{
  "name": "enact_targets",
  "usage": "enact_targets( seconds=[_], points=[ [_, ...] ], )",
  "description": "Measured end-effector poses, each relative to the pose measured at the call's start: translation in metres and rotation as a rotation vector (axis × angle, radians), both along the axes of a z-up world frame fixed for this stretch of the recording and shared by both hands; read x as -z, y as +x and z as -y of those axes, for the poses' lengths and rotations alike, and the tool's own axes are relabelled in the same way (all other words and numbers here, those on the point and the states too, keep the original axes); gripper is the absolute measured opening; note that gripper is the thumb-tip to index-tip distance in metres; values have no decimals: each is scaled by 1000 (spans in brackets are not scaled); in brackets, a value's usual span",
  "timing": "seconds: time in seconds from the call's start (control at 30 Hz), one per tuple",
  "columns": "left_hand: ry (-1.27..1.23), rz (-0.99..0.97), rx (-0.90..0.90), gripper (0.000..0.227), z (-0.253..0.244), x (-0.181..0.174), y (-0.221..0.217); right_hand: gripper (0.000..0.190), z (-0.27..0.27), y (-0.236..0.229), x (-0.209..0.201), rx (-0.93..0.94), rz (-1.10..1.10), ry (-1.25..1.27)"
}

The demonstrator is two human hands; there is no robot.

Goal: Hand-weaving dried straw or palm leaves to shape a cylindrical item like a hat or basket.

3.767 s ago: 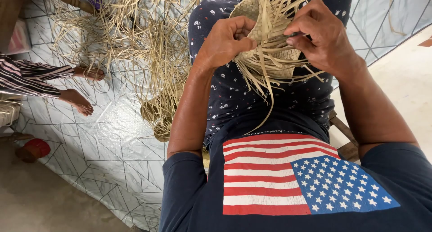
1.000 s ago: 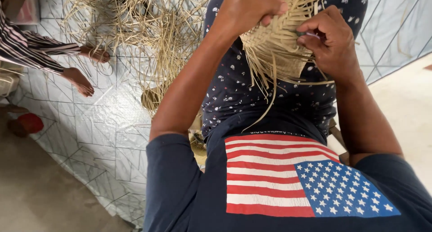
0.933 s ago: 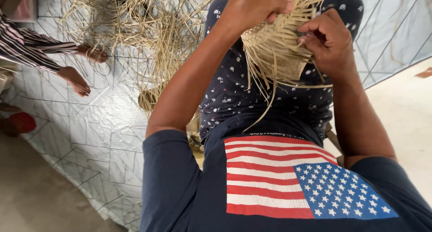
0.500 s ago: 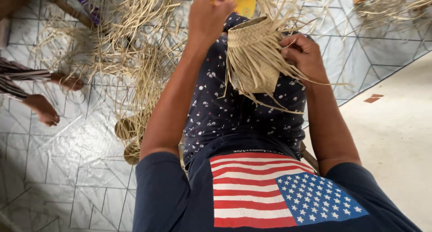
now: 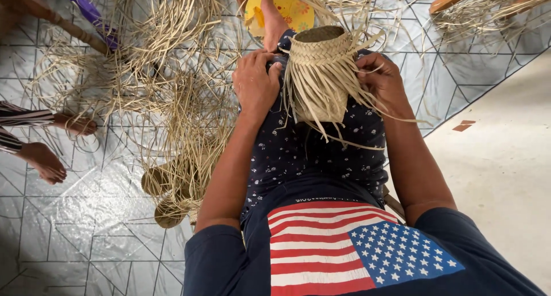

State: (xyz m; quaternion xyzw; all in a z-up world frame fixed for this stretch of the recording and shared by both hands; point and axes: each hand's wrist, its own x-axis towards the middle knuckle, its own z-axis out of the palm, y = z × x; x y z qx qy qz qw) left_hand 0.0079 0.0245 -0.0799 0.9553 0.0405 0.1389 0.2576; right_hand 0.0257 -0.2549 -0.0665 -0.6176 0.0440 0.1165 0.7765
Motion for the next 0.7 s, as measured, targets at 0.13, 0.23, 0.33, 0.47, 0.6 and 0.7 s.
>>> enact_targets(
  seconds=[0.13, 0.23, 0.33, 0.47, 0.6, 0.7],
  points=[
    [-7, 158, 32, 23, 0, -13, -6, 20, 18, 4, 15, 30, 65, 112],
    [-95, 183, 71, 22, -1, -27, -13, 20, 38, 12, 20, 41, 126, 210],
    [-97, 186, 94, 22, -3, -19, -12, 24, 63, 24, 20, 32, 329, 210],
    [-88, 93, 64, 24, -5, -22, -16, 27, 100, 35, 10, 32, 545, 81],
    [-22, 99, 46, 24, -7, -7, -12, 24, 122, 38, -4, 47, 587, -5],
    [1, 79, 17, 23, -7, -6, -12, 22, 135, 41, -10, 37, 604, -58]
  ],
)
